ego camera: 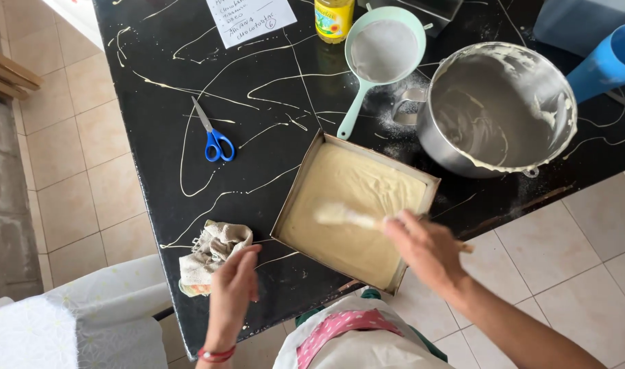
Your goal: Pouring and leveling cake batter into a square baking pan using a spatula and a wooden spoon.
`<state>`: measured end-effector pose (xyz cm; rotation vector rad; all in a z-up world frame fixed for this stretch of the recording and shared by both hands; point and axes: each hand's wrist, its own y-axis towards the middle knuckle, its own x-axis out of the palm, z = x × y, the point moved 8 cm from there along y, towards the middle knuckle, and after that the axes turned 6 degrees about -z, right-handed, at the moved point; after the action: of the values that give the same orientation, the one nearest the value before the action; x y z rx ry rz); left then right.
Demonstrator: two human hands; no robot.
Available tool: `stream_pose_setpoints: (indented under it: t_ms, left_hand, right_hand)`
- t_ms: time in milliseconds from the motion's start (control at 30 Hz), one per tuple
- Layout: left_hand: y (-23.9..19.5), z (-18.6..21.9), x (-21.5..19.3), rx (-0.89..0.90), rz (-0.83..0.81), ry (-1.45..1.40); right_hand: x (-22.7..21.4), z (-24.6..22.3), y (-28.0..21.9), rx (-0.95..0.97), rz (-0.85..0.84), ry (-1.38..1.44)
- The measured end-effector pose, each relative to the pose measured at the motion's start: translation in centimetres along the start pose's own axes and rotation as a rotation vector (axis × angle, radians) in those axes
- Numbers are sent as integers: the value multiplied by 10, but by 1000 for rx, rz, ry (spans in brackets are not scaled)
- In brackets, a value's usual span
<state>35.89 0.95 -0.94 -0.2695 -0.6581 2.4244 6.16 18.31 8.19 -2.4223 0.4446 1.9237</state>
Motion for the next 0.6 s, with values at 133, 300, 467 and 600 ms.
stream_pose_setpoints:
  t_ms: [133, 300, 467, 600]
  left_hand:
    - [-2, 2, -23, 76, 81, -105]
    - [8, 24, -16, 131, 72, -64]
    - [34, 78, -3, 278, 72, 165]
    - [64, 132, 21, 412, 99, 505]
  right_hand:
    - [6, -15, -1, -92, -66, 112]
    - [-6, -17, 15, -134, -21, 66]
    - [-3, 30, 26, -1, -44, 184]
    - [-26, 31, 29, -114, 50, -152]
